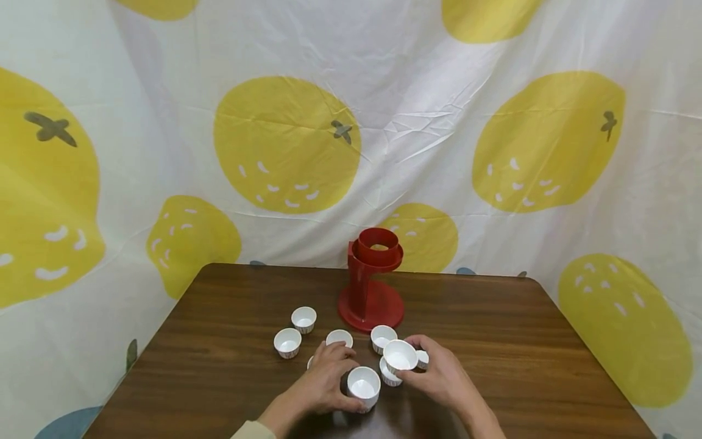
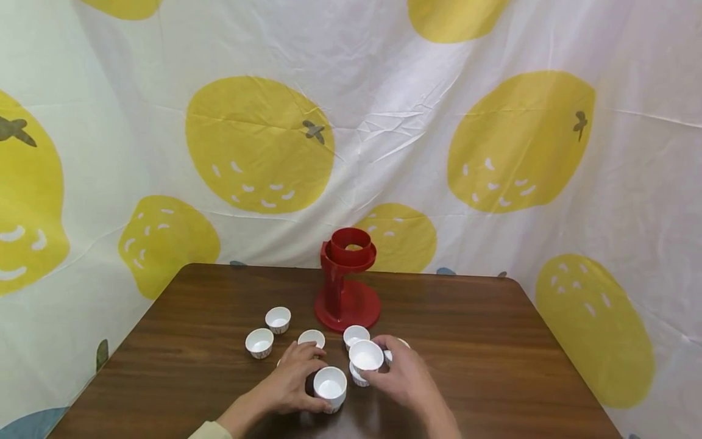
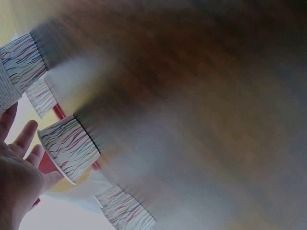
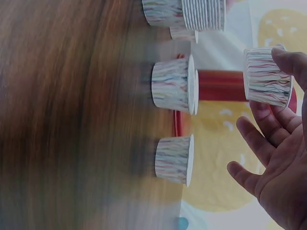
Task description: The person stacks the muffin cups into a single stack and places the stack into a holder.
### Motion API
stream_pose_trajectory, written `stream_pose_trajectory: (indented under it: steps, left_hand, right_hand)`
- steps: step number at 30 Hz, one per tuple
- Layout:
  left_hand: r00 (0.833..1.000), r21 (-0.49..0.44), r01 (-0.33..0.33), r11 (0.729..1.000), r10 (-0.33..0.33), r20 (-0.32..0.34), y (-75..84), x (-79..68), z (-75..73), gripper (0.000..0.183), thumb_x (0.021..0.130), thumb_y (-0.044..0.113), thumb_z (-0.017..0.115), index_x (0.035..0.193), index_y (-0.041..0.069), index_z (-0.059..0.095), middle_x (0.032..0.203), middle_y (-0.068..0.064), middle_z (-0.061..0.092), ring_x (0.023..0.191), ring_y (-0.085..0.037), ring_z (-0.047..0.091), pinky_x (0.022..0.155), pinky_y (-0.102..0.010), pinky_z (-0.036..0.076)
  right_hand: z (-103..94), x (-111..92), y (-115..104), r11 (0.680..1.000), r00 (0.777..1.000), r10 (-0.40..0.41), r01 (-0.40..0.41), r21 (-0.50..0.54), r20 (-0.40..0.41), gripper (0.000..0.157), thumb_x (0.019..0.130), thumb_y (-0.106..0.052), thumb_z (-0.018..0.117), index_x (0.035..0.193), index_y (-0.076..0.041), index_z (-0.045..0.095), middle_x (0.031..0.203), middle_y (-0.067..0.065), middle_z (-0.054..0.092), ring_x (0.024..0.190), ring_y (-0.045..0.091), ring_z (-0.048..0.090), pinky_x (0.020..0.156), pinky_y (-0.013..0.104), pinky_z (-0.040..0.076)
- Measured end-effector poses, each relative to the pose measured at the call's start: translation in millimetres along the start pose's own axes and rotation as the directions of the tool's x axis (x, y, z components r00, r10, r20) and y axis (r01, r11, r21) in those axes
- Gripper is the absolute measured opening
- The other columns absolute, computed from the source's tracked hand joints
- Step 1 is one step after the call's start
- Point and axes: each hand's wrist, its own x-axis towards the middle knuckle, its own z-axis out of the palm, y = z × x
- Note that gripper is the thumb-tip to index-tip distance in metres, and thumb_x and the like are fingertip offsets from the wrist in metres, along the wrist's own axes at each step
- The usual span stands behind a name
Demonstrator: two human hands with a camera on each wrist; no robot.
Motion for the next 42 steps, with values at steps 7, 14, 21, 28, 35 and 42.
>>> stream_pose_trajectory:
  steps: [7,14,21,28,35,42]
  left_hand:
    - [1.0,0.003,-0.002,1.0,0.002,-0.012,-1.3,-0.1,0.3,0.056,0.066,0.05,0.086,0.106,0.014,0.072,0.125,-0.011,0.06,0.129,-0.034,0.044,0.108,-0.068,0.024]
    - [1.0,0.006,-0.005,1.0,0.005,-0.02,-2.2,-0.5,1.7,0.057,0.065,0.051,0.086,0.106,0.015,0.072,0.124,-0.01,0.06,0.128,-0.033,0.045,0.107,-0.068,0.025]
    - [1.0,0.019,0.006,1.0,-0.006,-0.016,-1.5,0.1,2.1,0.054,0.065,0.051,0.086,0.102,0.015,0.071,0.121,-0.005,0.06,0.126,-0.031,0.046,0.107,-0.067,0.026]
    - [1.0,0.022,0.007,1.0,-0.007,-0.016,-2.1,0.2,2.1,0.056,0.064,0.051,0.087,0.104,0.013,0.071,0.12,-0.004,0.06,0.126,-0.031,0.046,0.107,-0.067,0.026]
    - [1.0,0.018,0.022,1.0,-0.022,-0.005,-1.6,0.4,2.5,0.056,0.063,0.049,0.087,0.104,0.014,0.072,0.119,-0.003,0.06,0.127,-0.03,0.046,0.108,-0.066,0.026]
    - [0.999,0.012,0.032,0.999,-0.032,0.003,-0.8,1.4,0.0,0.057,0.063,0.049,0.088,0.104,0.013,0.072,0.121,-0.006,0.061,0.127,-0.031,0.045,0.108,-0.066,0.026]
  right_hand:
    - [9.5,-0.2,-7.9,0.998,0.998,-0.061,0.061,-0.01,0.022,0.048,0.069,-0.03,0.089,0.11,-0.019,0.067,0.095,-0.012,0.065,0.091,0.011,0.059,0.08,0.031,0.048]
    - [18.5,-1.5,-13.3,0.994,0.993,-0.112,0.112,0.003,0.042,0.048,0.07,-0.028,0.089,0.111,-0.015,0.067,0.097,-0.009,0.066,0.087,0.01,0.059,0.078,0.032,0.051]
    - [27.4,-3.4,-18.0,0.992,0.99,-0.122,0.123,-0.002,0.065,0.052,0.069,-0.029,0.089,0.113,-0.013,0.066,0.1,-0.007,0.066,0.087,0.011,0.059,0.078,0.032,0.051]
    - [33.1,-4.9,-19.5,0.987,0.984,-0.16,0.162,-0.011,0.078,0.055,0.071,-0.032,0.089,0.116,-0.011,0.065,0.104,-0.006,0.067,0.09,0.011,0.06,0.081,0.033,0.051]
    - [37.6,-5.6,-16.7,0.973,0.969,-0.23,0.232,-0.009,0.092,0.049,0.072,-0.032,0.088,0.113,-0.016,0.066,0.105,-0.011,0.066,0.092,0.008,0.06,0.082,0.032,0.05]
    - [41.7,-4.0,-15.4,0.954,0.95,-0.296,0.3,-0.021,0.101,0.044,0.073,-0.029,0.087,0.11,-0.02,0.065,0.105,-0.013,0.064,0.094,0.006,0.059,0.082,0.032,0.05]
